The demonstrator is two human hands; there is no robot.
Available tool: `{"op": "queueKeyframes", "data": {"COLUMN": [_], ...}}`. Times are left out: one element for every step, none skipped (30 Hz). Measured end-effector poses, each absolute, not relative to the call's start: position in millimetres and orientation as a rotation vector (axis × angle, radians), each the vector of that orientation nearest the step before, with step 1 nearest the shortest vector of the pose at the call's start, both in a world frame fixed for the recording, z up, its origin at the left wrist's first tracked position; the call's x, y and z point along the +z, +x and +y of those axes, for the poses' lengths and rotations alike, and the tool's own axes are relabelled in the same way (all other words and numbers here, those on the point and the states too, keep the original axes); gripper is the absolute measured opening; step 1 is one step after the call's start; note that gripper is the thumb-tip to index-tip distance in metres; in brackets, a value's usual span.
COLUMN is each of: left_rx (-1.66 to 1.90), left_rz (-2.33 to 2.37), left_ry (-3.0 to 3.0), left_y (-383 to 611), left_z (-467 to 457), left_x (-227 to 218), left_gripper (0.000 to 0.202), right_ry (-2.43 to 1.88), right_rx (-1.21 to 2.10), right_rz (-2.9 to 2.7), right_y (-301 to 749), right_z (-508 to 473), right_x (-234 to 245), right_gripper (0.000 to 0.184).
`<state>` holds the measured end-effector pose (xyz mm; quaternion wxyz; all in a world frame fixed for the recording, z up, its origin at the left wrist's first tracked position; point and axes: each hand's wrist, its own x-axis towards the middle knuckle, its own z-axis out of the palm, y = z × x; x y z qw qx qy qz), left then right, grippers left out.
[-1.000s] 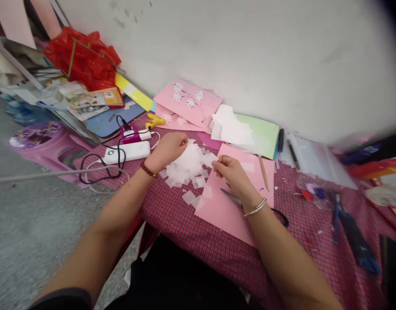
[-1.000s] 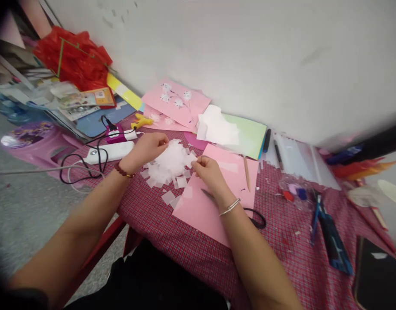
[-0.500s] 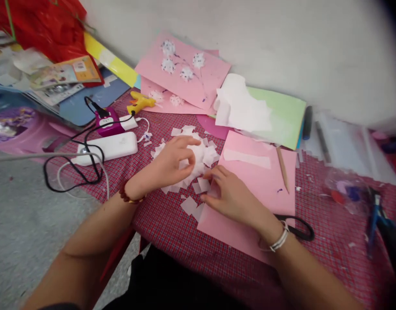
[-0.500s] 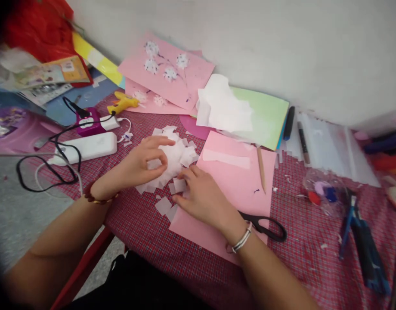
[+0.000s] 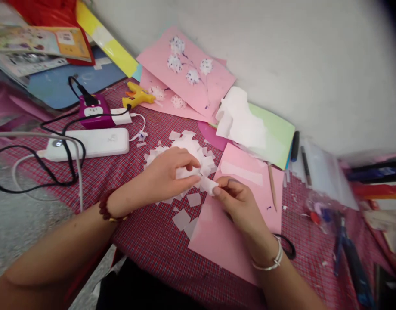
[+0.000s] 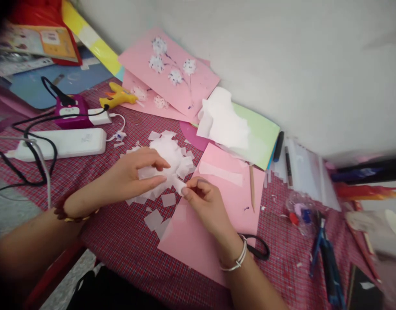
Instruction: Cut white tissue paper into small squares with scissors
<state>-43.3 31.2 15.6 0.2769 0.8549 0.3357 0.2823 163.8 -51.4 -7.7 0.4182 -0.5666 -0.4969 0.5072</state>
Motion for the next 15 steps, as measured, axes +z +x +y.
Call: {"op": "queueKeyframes", "data": {"left_rx": [0.718, 0.682, 0.647, 0.621, 0.609, 0.601, 0.602, 0.604, 0.603, 0.599, 0.595, 0.6, 0.617, 0.643, 0.678], "left_rz": [0.886, 0.869, 0.849, 0.824, 0.798, 0.777, 0.764, 0.759, 0.761, 0.769, 0.786, 0.813, 0.852, 0.899, 0.953], "left_ry": [2.232, 2.179, 2.145, 2.134, 2.142, 2.162, 2.185, 2.204, 2.215, 2.22, 2.221, 2.22, 2.221, 2.223, 2.223], "left_y": [-42, -40, -39, -38, -37, -36, -35, -35, -35, -36, -37, -40, -43, -47, -52], "left_z": [30, 28, 27, 26, 26, 25, 25, 25, 25, 26, 26, 27, 29, 31, 33], "left_x": [16, 16, 16, 16, 16, 15, 15, 15, 15, 15, 16, 17, 19, 21, 24], "left_gripper": [0.019, 0.02, 0.017, 0.011, 0.009, 0.013, 0.017, 0.018, 0.018, 0.018, 0.017, 0.016, 0.015, 0.014, 0.012], "right_ry": [-1.402, -1.389, -1.382, -1.378, -1.377, -1.377, -1.379, -1.383, -1.388, -1.391, -1.392, -1.39, -1.392, -1.397, -1.401], "right_rx": [1.289, 1.3, 1.309, 1.312, 1.31, 1.305, 1.3, 1.297, 1.294, 1.29, 1.28, 1.259, 1.226, 1.184, 1.139], "right_rz": [-1.217, -1.204, -1.203, -1.209, -1.22, -1.231, -1.239, -1.244, -1.247, -1.249, -1.253, -1.256, -1.253, -1.244, -1.235], "right_y": [164, 163, 163, 162, 162, 161, 161, 161, 161, 161, 161, 162, 163, 164, 167], "right_z": [-52, -52, -52, -53, -53, -54, -54, -54, -54, -54, -54, -54, -53, -53, -52], "right_x": [-7, -6, -6, -5, -4, -4, -3, -3, -3, -3, -4, -5, -6, -7, -8], "right_gripper": [0.018, 0.018, 0.018, 0.018, 0.018, 0.019, 0.019, 0.019, 0.02, 0.02, 0.019, 0.018, 0.016, 0.014, 0.013]}}
